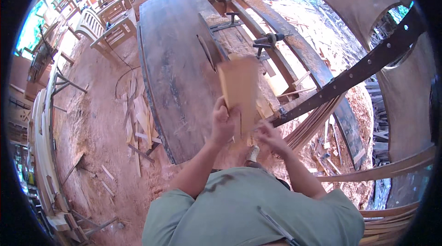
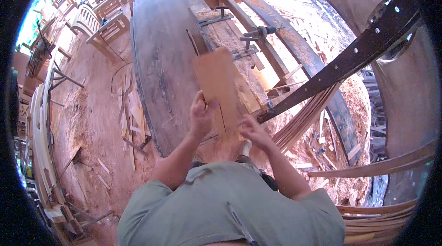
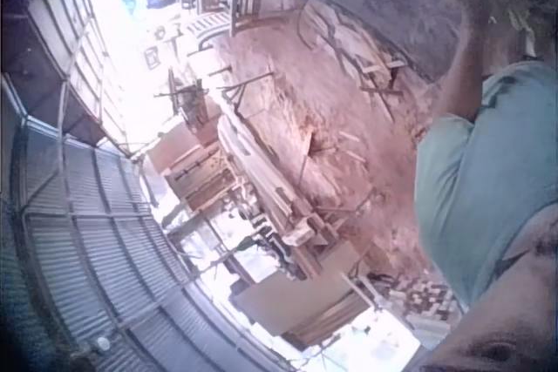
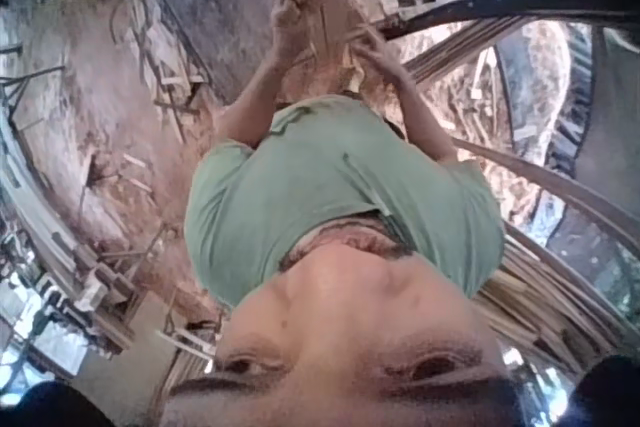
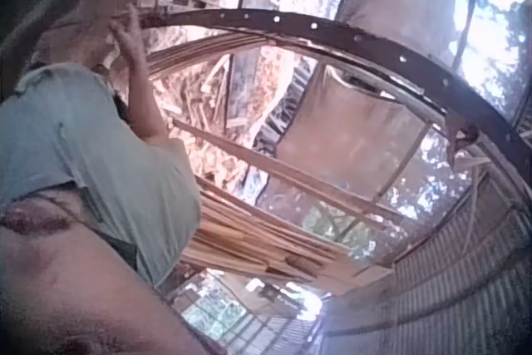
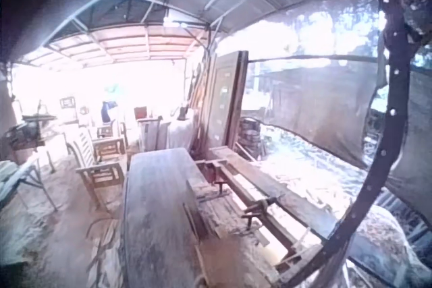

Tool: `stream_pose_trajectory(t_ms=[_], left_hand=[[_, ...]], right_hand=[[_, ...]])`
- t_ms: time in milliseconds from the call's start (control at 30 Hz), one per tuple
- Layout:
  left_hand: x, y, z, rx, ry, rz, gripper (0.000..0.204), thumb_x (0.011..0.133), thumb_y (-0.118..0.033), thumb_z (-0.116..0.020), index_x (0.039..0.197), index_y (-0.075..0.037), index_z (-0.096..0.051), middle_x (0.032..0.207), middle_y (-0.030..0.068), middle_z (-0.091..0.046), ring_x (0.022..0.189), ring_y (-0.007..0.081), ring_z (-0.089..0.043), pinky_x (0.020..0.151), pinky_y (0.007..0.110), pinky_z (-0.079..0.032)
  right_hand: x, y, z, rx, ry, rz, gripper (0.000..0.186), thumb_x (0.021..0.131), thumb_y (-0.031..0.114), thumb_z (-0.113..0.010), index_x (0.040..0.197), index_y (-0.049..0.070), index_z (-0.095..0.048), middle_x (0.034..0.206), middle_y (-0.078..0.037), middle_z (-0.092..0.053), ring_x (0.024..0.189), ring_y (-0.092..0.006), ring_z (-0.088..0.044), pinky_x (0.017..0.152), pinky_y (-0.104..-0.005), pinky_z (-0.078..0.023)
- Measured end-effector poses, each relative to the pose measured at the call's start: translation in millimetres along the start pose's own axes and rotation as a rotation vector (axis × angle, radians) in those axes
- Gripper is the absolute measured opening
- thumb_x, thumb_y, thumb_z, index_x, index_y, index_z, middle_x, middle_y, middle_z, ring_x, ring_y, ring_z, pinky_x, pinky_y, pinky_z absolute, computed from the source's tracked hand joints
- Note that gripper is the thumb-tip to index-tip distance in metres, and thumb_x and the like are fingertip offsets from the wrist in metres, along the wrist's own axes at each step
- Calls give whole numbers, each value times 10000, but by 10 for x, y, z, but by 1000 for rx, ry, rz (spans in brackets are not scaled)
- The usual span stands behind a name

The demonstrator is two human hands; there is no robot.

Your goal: The person uses a table saw to cut various rectangular wood pieces. They guide each piece through the blade and stack the resulting smaller pieces on a nearby workbench.

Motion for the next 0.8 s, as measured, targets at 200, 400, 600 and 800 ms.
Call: stream_pose_trajectory(t_ms=[200,400,600,800], left_hand=[[-363,1704,193,-220,-276,651,242,968,-165,-572,821,8,-655,741,3,-581,655,101,-542,589,288,-446],[-538,2507,137,-197,-294,828,286,936,-221,-582,910,48,-673,817,73,-631,735,173,-607,681,323,-486],[-424,2150,-117,171,156,518,567,858,-282,-631,1222,143,-537,1423,324,-398,1312,420,-419,1107,397,-336],[-823,1681,-318,594,351,313,295,891,-318,-601,928,-89,-782,1566,311,-136,1459,439,-165,1160,589,-167]], right_hand=[[174,-936,-539,-194,111,-74,708,899,341,-674,1468,49,-371,1399,-152,-483,1256,-264,-503,1040,-351,-412],[317,-1027,-587,-167,44,40,701,936,181,-613,1522,50,-251,1430,-137,-471,1340,-219,-411,1128,-335,-307],[196,-187,-242,-791,-60,69,865,844,264,-644,1543,73,-171,1221,-316,-541,1135,-472,-532,1006,-502,-420],[172,-176,-380,-1149,134,98,873,831,173,-642,1546,81,-149,1034,-283,-606,961,-440,-604,891,-498,-486]])
Point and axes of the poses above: each hand's wrist, its own x-axis towards the middle knuckle, its own z-axis out of the back of the hand, y = z × x, the point moved 8 cm from there along x, towards the middle knuckle
